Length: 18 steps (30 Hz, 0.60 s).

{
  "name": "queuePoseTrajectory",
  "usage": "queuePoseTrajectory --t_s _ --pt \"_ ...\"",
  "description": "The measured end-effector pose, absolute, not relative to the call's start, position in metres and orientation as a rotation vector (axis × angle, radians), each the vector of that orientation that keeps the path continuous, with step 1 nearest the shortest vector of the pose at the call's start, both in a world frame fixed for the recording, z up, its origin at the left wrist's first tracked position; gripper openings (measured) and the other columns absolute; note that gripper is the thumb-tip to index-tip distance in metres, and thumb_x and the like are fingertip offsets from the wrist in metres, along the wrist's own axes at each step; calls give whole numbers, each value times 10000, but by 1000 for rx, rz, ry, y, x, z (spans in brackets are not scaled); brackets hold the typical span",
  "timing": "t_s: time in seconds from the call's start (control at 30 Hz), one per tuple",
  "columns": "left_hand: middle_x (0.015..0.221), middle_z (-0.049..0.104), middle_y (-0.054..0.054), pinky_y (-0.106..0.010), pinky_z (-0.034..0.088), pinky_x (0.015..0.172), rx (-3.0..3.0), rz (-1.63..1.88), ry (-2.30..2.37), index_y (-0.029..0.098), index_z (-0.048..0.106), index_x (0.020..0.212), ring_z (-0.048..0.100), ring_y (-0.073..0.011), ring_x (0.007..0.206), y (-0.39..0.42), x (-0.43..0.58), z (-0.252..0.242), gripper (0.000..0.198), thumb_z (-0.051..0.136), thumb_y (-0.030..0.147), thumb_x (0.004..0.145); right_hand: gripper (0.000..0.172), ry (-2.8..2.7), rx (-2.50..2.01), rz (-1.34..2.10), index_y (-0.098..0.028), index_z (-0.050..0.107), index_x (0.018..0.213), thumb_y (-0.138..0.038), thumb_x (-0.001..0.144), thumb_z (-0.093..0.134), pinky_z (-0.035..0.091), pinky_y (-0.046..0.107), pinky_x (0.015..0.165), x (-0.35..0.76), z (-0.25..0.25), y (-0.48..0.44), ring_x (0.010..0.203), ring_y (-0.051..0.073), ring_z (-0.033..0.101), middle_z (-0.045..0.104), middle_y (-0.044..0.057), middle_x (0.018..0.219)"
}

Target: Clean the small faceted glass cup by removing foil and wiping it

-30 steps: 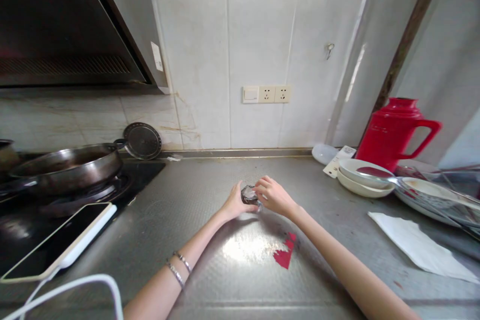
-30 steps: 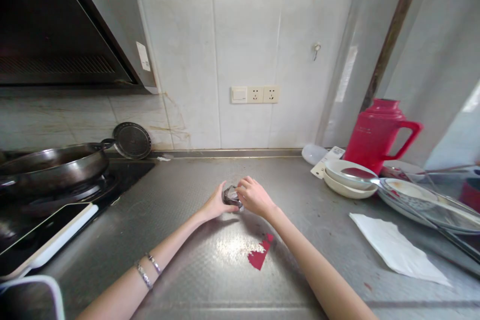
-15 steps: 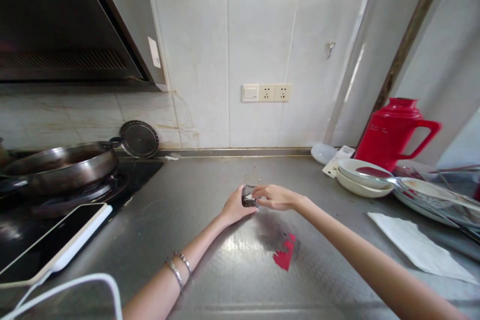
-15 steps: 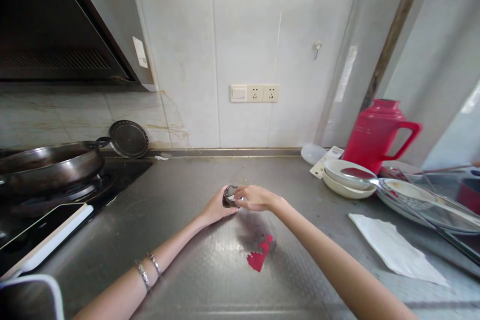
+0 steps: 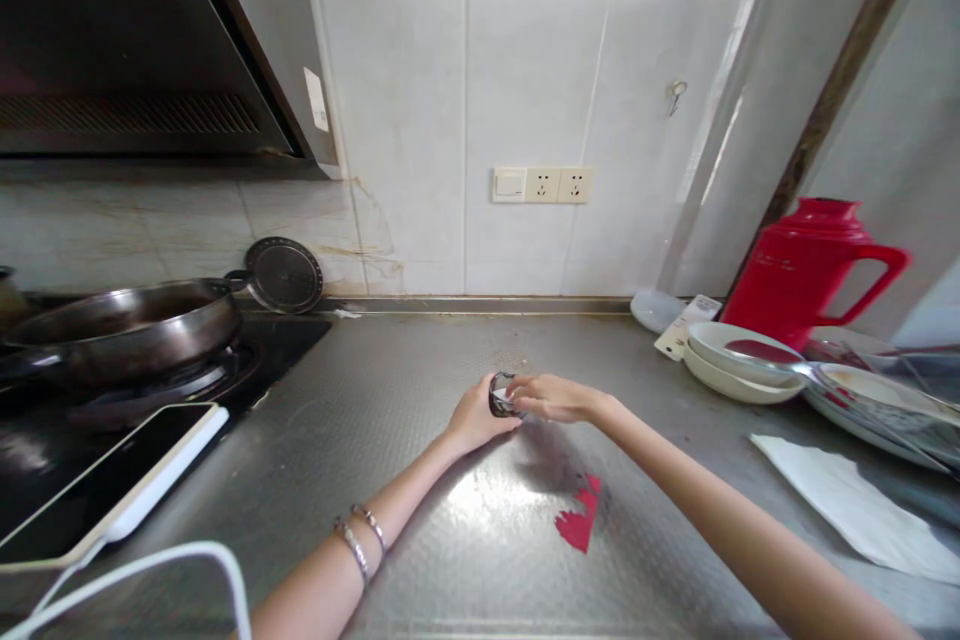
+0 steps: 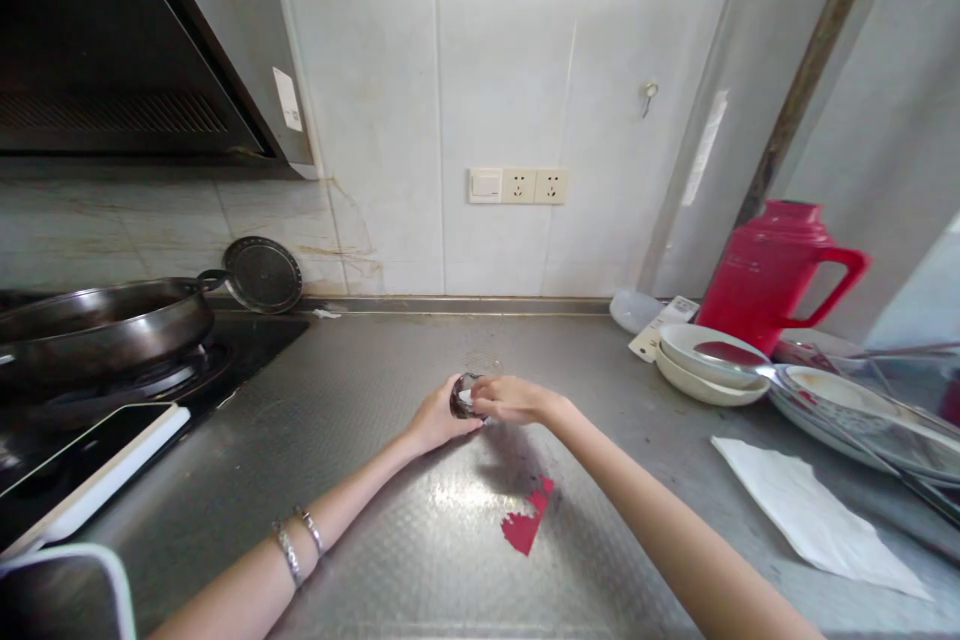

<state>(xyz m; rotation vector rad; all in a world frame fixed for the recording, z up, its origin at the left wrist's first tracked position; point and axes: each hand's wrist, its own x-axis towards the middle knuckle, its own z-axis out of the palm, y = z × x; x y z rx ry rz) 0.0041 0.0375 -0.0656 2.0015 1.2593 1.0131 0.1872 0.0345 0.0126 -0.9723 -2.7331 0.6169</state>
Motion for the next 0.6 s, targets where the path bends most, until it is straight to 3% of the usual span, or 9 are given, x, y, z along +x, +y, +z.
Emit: queuePoseTrajectory --t_s 0.23,0.33,0.5,0.6 --pt "1085 663 -78 -354 481 831 2025 996 1263 204 507 1199 621 -260 992 38 4 -67 691 784 355 584 411 -2519 -1249 882 -157 668 953 -368 958 315 433 249 643 182 10 27 508 105 604 672 33 865" --pt "1084 664 -70 -353 482 842 2024 998 1239 212 516 1182 621 -254 995 38 4 -66 672 790 334 580 393 -2558 -1248 784 -168 665 953 -350 953 316 424 254 645 177 12 29 528 114 604 677 32 868" --pt "1081 666 -64 -357 476 868 2014 1007 1229 213 534 1151 622 -249 991 37 5 -63 659 804 292 555 433 -2780 -1292 340 -192 670 796 -382 938 308 392 262 612 170 23 33 736 207 642 694 74 904" --pt "1094 663 -67 -357 465 893 1981 1004 1238 211 546 1142 618 -250 1006 35 5 -60 652 807 276 548 470 -2750 -1470 385 -190 674 764 -435 927 307 396 274 596 171 30 36 623 198 637 702 77 845"
